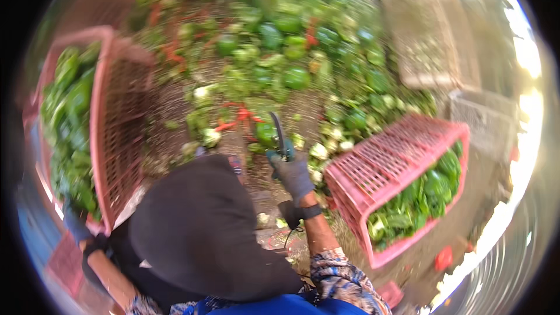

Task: The person sorts and cuts green bell peppers using a curved knife, placing the processed pieces into a pink plastic basket while other workers assist in the background.

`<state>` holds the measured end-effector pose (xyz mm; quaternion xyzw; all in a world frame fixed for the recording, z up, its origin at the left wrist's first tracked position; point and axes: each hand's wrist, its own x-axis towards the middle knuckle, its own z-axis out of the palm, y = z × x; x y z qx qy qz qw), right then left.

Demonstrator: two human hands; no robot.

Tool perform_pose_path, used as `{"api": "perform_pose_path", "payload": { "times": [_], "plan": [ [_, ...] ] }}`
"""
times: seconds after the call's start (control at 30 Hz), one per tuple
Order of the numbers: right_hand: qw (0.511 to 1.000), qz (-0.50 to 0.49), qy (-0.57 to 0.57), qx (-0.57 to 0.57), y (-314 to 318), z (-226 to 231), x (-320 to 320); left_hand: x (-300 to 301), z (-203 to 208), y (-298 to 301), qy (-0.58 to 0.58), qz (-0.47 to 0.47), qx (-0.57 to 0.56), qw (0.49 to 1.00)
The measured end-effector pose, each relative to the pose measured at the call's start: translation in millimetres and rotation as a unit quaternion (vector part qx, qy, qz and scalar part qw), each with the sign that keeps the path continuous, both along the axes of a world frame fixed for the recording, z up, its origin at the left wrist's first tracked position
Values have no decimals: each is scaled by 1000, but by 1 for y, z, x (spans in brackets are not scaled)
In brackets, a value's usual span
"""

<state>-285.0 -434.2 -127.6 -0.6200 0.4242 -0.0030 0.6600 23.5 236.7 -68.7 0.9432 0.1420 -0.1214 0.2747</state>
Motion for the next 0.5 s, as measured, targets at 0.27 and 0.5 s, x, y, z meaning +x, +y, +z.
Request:
{"api": "perform_pose_path", "payload": {
  "times": [0.27,0.5],
  "plan": [
    [968,-122,218,7,12,-19,-64,-34,85,-202,-259,-4,95,961],
    [973,-165,159,14,4,-64,-32,-91,-53,-464,2,-369,-198,908]
  ]
}}
